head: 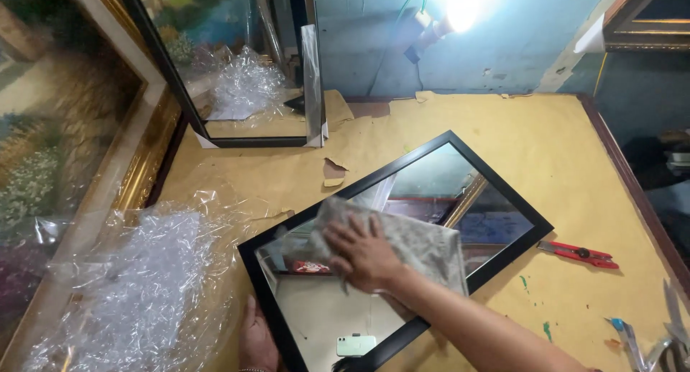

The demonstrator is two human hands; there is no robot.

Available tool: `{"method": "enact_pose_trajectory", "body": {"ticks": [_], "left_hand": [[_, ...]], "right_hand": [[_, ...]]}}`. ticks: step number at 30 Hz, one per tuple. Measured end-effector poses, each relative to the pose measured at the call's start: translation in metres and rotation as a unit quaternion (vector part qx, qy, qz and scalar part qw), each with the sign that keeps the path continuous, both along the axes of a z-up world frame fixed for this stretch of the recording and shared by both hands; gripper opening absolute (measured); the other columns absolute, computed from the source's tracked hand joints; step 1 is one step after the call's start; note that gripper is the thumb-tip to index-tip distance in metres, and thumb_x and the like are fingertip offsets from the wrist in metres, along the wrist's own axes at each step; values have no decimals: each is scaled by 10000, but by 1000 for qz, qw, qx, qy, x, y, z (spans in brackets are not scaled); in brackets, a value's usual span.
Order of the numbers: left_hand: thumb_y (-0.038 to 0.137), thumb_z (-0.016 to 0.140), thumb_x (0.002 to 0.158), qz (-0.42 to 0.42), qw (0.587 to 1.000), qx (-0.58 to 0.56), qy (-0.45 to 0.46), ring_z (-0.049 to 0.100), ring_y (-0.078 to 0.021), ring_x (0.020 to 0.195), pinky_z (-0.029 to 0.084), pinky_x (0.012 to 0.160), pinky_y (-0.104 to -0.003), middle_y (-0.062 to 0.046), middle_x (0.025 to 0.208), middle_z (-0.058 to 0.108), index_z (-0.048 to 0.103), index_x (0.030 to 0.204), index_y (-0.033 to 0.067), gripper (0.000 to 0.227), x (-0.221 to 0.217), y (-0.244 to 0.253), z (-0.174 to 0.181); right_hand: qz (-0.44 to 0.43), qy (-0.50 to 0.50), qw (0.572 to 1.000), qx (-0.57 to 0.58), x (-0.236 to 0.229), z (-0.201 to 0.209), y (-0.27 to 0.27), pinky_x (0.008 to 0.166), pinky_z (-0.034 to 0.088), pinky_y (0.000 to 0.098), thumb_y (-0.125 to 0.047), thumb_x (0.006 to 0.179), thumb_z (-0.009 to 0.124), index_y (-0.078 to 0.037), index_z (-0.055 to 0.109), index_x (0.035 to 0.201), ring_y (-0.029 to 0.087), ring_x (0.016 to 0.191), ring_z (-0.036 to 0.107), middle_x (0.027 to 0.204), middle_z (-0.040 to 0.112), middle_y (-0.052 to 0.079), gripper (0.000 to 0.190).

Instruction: A person is cleaning a framed mirror by wiping the glass surface with a cloth and removing protective film on a workshop table.

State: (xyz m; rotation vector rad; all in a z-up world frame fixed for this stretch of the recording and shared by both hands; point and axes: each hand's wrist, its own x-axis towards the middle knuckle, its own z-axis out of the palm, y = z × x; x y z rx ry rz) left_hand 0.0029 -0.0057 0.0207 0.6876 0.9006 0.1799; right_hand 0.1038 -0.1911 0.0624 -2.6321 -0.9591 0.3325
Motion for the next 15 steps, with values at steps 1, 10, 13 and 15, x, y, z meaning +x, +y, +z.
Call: {"method": "enact_pose_trajectory", "body": {"ticks": [1, 10, 13, 15], "left_hand": [[365, 334, 875, -2, 1000, -1, -1, 404, -199, 1233, 271, 1065, -330, -130, 1269, 465, 414, 1261, 57, 501, -4, 12, -33], [524, 204, 853, -13, 995, -93, -25, 330, -231, 1296, 197, 1088, -377, -110, 1341, 394, 360, 1300, 164, 594, 4, -4, -5], [579, 239, 914, -45, 984, -137, -103, 375, -167, 1227, 212, 1051, -290, -73, 1242, 449, 418, 1243, 197, 535, 2, 26, -88], [662, 303, 894, -54, 975, -188, -107, 370, -215, 1266, 162, 1055, -383, -67, 1283, 500, 573, 966, 220, 523, -4, 35, -112]], "right_hand": [[-2, -1, 1000, -1, 1, 4, -4, 996, -76, 595, -477, 858, 201, -217, 231, 1361, 336, 1320, 24, 1424, 201, 33, 567], [-297, 19, 947, -118, 116, -4, -125, 1060, -8, 522, -567, 835, 76, -239, 27, 1392, 176, 1343, -63, 1473, -63, -21, 648], [-343, 38, 932, -109, 133, -20, -156, 1022, 11, 588, -581, 818, 145, -229, 76, 1400, 181, 1365, -7, 1483, -14, -30, 683], [-408, 23, 910, -74, 123, -28, -156, 1024, 14, 576, -587, 820, 144, -180, 117, 1396, 237, 1360, 27, 1480, 26, 4, 706]]}}
